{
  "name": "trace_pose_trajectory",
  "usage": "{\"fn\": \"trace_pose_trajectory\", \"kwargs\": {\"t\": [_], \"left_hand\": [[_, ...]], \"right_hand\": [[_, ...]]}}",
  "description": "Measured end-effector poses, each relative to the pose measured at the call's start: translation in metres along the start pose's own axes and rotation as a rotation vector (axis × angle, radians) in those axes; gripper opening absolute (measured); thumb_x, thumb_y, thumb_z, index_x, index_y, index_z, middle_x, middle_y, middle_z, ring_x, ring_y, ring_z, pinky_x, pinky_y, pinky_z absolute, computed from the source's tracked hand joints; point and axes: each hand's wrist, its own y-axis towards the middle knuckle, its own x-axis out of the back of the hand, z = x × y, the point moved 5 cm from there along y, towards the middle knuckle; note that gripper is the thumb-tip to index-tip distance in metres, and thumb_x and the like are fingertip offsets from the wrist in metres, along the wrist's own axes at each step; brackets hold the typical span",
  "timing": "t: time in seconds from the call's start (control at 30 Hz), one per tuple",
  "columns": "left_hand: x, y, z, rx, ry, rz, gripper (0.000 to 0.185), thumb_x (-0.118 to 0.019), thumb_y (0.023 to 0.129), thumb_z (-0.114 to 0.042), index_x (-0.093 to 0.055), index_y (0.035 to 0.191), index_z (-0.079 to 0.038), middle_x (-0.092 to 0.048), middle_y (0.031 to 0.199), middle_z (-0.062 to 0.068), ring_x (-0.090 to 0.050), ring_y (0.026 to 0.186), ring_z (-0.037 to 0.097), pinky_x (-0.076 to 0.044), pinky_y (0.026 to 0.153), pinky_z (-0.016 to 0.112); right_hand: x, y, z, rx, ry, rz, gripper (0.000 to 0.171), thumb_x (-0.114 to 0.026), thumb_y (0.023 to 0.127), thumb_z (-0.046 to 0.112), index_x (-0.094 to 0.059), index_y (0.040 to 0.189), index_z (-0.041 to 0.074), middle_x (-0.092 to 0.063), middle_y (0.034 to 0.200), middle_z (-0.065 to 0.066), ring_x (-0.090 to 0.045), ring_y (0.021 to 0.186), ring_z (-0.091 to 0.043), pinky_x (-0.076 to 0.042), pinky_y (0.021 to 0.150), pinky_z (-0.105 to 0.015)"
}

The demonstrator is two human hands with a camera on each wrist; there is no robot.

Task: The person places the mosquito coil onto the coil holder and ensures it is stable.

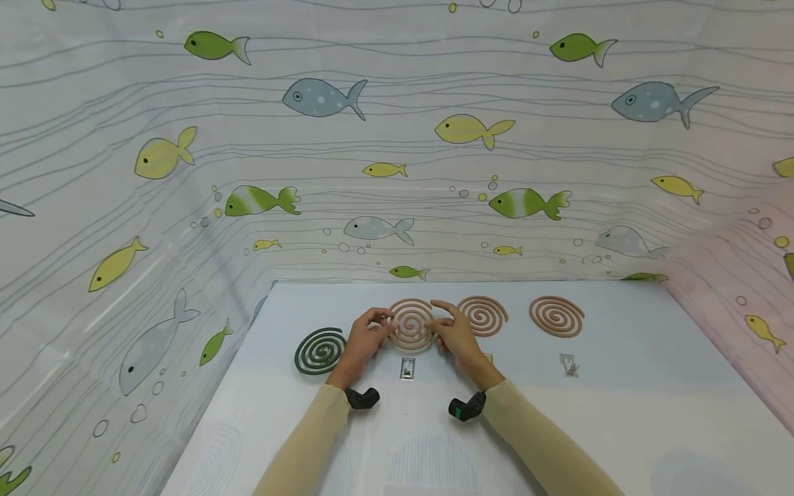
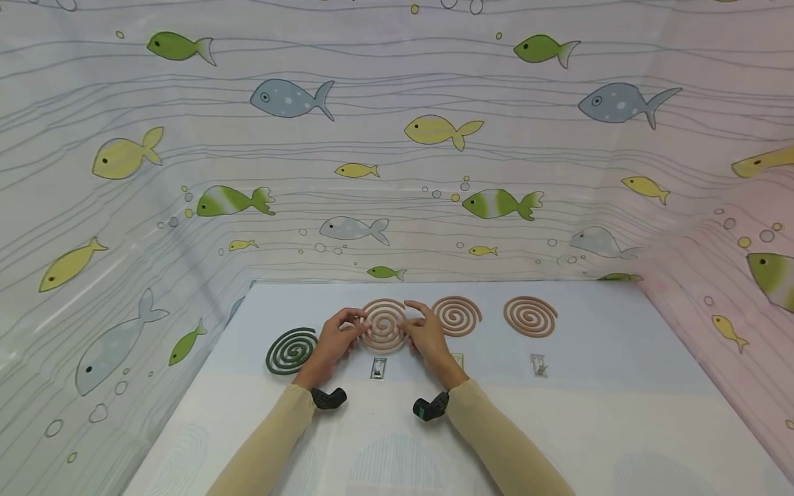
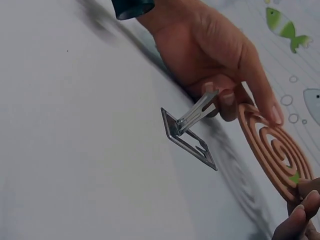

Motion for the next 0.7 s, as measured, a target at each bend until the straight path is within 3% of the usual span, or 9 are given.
{"fn": "trace_pose_trajectory", "kwargs": {"t": [0.27,0.43,0.7], "left_hand": [[-0.0006,-0.0010,0.0006,-0.021,-0.100,0.004,0.027,-0.076,0.096,-0.016,-0.069,0.119,-0.004,-0.059,0.101,0.008,-0.051,0.064,0.011,-0.043,0.053,0.023],[0.0002,-0.0032,0.0008,0.013,-0.110,0.029,0.026,-0.074,0.097,-0.014,-0.068,0.120,-0.004,-0.058,0.105,0.009,-0.052,0.067,0.012,-0.046,0.055,0.023],[-0.0024,-0.0049,0.0026,0.032,-0.151,0.062,0.028,-0.074,0.097,-0.013,-0.066,0.121,-0.003,-0.062,0.094,0.006,-0.053,0.063,0.011,-0.045,0.053,0.023]], "right_hand": [[-0.0046,-0.0019,0.0018,0.020,0.009,-0.001,0.048,-0.072,0.098,0.010,-0.059,0.144,0.017,-0.072,0.102,-0.017,-0.047,0.054,-0.011,-0.041,0.049,-0.025],[-0.0069,-0.0038,0.0029,0.016,0.001,0.000,0.038,-0.074,0.097,0.013,-0.066,0.134,0.016,-0.073,0.099,-0.012,-0.047,0.054,-0.011,-0.041,0.048,-0.024],[-0.0091,-0.0067,0.0024,0.019,-0.014,0.000,0.035,-0.076,0.096,0.016,-0.068,0.129,0.012,-0.073,0.098,-0.008,-0.048,0.054,-0.011,-0.042,0.048,-0.024]]}}
